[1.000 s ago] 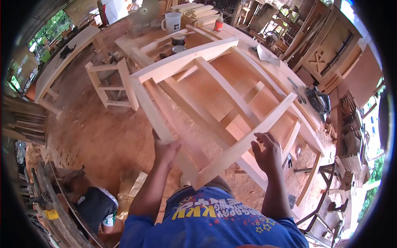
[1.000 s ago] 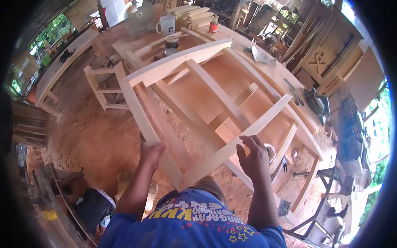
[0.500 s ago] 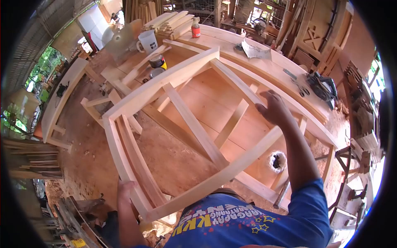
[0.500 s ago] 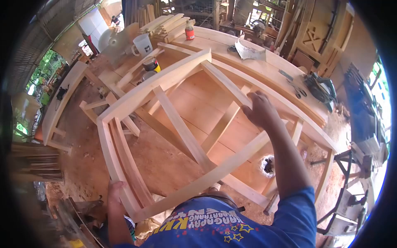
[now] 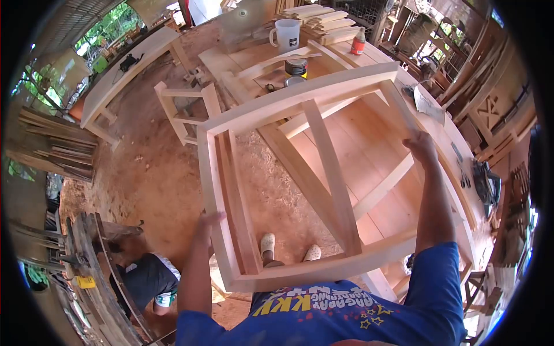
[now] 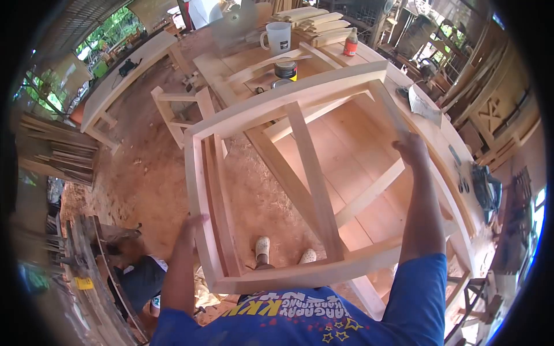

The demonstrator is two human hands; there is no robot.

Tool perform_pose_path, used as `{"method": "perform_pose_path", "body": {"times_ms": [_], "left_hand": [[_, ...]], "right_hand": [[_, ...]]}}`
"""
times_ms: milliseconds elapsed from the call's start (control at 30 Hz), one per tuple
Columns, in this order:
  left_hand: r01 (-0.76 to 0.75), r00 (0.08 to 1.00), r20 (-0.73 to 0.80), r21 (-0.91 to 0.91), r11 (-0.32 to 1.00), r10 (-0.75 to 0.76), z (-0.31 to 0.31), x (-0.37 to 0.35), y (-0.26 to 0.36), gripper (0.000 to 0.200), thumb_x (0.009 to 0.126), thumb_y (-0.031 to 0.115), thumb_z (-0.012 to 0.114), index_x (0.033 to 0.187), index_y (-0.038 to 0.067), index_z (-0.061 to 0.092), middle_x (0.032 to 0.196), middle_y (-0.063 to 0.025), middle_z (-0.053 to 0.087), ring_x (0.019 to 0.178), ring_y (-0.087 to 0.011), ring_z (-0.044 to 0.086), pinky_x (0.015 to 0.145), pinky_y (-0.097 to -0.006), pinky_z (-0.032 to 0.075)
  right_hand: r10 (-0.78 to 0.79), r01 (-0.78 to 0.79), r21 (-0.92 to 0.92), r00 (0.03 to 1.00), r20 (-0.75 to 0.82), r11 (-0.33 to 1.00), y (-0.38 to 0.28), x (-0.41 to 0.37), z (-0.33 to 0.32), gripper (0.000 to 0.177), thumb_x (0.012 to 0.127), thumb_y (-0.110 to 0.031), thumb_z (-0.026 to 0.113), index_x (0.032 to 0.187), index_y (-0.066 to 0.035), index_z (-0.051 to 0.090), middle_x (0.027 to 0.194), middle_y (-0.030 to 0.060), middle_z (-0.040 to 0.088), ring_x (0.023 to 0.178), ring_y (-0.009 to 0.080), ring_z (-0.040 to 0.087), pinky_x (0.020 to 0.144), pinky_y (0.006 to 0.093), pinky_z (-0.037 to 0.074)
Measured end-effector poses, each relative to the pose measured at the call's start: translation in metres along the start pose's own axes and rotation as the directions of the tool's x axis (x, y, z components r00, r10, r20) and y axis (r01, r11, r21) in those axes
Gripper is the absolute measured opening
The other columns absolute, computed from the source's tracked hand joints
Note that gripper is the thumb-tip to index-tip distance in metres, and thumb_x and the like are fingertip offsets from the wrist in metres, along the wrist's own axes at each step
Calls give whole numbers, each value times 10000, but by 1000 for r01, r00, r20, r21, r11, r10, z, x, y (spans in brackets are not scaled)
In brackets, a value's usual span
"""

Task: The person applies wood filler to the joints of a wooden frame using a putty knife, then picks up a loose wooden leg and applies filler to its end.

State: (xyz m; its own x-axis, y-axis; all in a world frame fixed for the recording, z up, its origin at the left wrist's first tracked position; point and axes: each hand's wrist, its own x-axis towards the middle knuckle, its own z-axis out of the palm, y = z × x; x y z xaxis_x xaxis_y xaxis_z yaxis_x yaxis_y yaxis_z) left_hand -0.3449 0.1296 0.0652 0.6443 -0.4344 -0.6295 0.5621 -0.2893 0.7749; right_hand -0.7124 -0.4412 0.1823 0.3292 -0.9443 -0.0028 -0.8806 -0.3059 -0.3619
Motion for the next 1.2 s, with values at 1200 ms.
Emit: {"method": "perform_pose_path", "body": {"times_ms": [1200], "left_hand": [[-518,269,847,-273,810,458,129,80,248,734,741,103,777,1435,23,551,1218,-26,655,1142,-144,620,1019,-332,510]], "right_hand": [[251,-429,42,446,-859,903,95,-486,-159,457,945,-309,830,834,6,517,770,79,468,730,215,469,695,434,446]]}}
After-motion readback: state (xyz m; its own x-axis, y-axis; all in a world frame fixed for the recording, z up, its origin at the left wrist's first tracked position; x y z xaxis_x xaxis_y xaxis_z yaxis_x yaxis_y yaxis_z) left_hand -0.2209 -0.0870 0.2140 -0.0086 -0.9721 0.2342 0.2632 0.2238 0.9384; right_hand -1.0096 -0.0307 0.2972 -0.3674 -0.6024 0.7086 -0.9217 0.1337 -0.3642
